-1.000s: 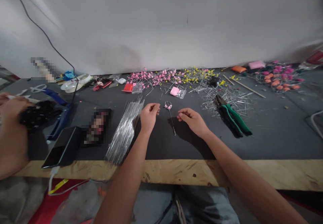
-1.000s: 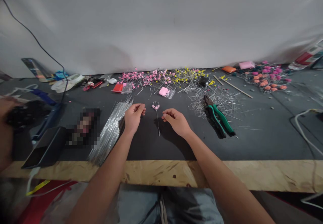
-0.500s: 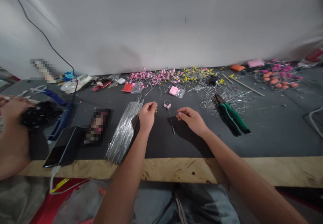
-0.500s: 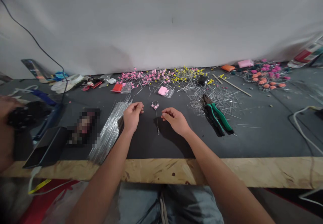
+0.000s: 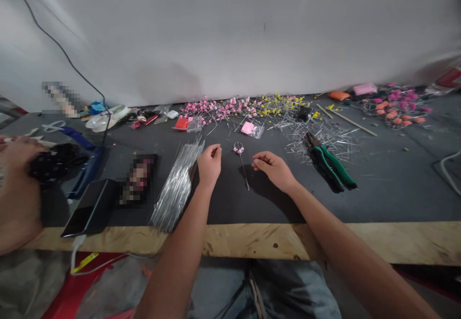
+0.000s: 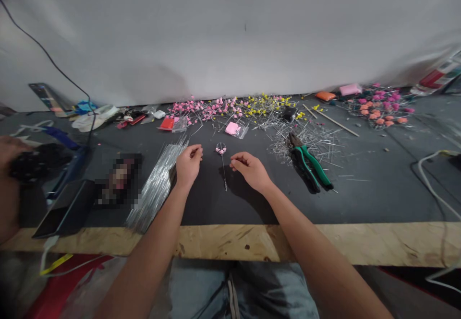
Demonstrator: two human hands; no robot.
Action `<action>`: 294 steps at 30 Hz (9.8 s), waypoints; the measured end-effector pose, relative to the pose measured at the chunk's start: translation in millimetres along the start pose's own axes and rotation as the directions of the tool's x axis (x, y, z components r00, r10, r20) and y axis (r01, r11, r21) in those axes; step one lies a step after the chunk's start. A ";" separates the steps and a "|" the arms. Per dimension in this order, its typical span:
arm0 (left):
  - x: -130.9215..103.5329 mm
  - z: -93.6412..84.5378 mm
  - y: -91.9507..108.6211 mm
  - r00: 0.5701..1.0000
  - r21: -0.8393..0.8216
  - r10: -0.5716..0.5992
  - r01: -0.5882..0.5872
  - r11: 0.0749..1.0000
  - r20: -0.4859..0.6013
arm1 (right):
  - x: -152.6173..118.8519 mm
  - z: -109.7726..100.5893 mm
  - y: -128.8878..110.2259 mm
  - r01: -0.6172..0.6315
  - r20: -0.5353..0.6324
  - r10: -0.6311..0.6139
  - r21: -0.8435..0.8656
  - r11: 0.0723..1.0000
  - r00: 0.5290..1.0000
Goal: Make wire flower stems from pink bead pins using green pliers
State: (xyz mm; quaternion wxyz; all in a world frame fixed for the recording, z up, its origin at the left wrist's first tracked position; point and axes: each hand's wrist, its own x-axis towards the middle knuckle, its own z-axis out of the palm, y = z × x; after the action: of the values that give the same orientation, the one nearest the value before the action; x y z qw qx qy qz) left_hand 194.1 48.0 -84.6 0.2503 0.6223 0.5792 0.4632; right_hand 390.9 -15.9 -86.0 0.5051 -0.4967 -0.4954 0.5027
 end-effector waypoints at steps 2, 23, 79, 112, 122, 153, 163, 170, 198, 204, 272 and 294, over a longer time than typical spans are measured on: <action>-0.3 -0.1 0.5 1.000 -0.012 -0.024 0.024 1.000 0.010 | 0.2 0.0 0.3 -0.002 0.003 0.002 -0.002 1.000 1.000; -17.5 -3.8 4.8 0.957 0.591 0.221 -0.289 0.753 0.187 | 1.4 0.1 1.6 0.012 0.039 -0.012 -0.004 1.000 0.999; -32.5 -14.7 25.5 0.959 0.820 0.087 -0.277 0.501 0.271 | -2.7 2.9 -3.1 0.008 0.023 -0.006 -0.065 0.998 1.000; -29.5 -0.7 22.2 0.946 0.800 0.010 -0.279 0.532 0.323 | -1.3 6.4 -4.7 -0.024 -0.004 0.023 -0.073 0.997 1.000; -56.4 -24.6 25.2 0.924 0.800 0.013 -0.338 0.496 0.383 | -1.6 8.5 -5.8 -0.030 -0.001 0.030 -0.103 0.994 1.000; -24.4 -20.0 12.9 0.950 0.835 -0.037 -0.254 0.488 0.311 | 0.7 8.9 -8.0 -0.051 -0.029 0.049 -0.093 0.994 0.998; -46.9 -33.8 17.5 0.949 0.841 0.026 -0.289 0.457 0.313 | 0.5 8.8 -6.5 -0.037 -0.024 0.035 -0.094 0.995 0.999; -52.7 -38.1 16.9 0.947 0.846 0.004 -0.290 0.447 0.322 | 0.5 8.1 -3.9 -0.026 -0.023 0.025 -0.084 0.996 0.999; -68.8 -42.3 20.8 0.956 0.854 0.011 -0.266 0.447 0.292 | 2.6 7.0 -1.7 -0.004 -0.011 0.003 -0.058 0.998 1.000; -58.0 -49.3 18.8 0.958 0.858 0.019 -0.264 0.441 0.285 | 2.5 6.5 -3.0 -0.010 -0.007 0.010 -0.047 0.999 1.000; -66.7 -37.9 21.0 0.968 0.790 0.164 -0.251 0.560 0.191 | 2.1 6.8 -1.7 -0.004 -0.002 0.004 -0.038 0.999 1.000; -66.3 -38.8 17.6 0.973 0.762 0.130 -0.230 0.606 0.191 | 0.7 6.4 -3.4 -0.005 -0.005 0.004 -0.045 0.999 1.000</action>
State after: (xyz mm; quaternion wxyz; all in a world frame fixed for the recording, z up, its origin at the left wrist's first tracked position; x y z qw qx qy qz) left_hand 175.8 -27.4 -71.4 -0.0584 0.7498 0.6411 0.1528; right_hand 384.6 -15.1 -82.5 0.4939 -0.5105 -0.5042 0.4911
